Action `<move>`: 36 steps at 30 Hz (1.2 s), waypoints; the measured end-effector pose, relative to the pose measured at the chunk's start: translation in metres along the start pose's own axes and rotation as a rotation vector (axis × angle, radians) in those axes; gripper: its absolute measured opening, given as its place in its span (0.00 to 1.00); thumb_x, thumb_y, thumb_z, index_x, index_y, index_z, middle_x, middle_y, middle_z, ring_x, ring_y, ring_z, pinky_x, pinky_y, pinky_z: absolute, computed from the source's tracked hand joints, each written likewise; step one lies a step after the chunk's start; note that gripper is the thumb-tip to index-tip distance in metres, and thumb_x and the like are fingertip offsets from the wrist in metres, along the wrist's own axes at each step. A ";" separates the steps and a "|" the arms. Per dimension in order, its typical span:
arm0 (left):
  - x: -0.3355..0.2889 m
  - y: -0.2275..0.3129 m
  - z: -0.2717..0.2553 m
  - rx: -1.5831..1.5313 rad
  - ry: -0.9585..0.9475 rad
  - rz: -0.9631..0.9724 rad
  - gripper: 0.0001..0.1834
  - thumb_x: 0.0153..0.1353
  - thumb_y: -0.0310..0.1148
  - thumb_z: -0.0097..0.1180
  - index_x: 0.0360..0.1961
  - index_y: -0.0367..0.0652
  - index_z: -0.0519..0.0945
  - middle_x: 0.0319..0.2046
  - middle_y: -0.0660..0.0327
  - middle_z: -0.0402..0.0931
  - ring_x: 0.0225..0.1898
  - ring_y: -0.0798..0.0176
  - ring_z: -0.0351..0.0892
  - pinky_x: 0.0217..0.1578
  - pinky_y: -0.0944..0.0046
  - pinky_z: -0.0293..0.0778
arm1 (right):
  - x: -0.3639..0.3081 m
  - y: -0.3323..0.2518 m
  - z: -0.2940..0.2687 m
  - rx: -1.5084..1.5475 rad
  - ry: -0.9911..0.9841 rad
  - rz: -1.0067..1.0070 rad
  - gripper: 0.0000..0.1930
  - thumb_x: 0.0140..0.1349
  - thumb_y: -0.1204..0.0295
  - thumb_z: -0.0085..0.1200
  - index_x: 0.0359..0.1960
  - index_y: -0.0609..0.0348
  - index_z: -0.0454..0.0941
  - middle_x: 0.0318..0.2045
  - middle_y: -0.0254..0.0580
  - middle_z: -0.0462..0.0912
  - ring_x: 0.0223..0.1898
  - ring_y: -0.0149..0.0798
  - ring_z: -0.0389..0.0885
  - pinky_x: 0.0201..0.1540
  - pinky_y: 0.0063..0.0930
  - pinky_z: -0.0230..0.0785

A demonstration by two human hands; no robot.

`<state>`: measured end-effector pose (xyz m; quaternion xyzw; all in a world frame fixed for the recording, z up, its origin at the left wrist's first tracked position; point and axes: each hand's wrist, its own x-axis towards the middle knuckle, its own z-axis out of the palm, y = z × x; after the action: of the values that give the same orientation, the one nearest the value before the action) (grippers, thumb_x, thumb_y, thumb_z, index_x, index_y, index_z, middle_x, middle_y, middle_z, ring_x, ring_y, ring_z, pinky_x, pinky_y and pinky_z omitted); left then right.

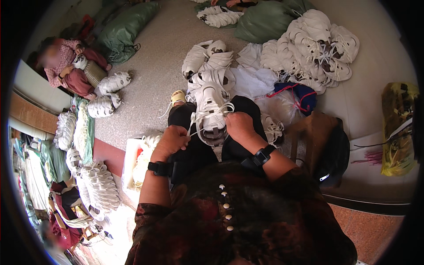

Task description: Thread laces through the eyelets of a white sneaker.

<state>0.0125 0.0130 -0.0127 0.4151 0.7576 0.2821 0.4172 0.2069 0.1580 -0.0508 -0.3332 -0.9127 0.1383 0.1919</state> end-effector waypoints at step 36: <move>0.061 -0.030 0.051 -0.695 0.379 0.280 0.02 0.50 0.19 0.56 0.26 0.37 0.77 0.20 0.66 0.75 0.20 0.76 0.70 0.21 0.75 0.67 | 0.022 -0.039 0.025 0.819 -0.373 0.193 0.09 0.50 0.86 0.42 0.33 0.68 0.73 0.19 0.40 0.76 0.19 0.26 0.71 0.22 0.17 0.61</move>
<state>0.0263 0.0554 -0.0858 0.2893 0.6170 0.6463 0.3434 0.1588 0.1403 -0.0527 -0.2831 -0.7666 0.5624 0.1264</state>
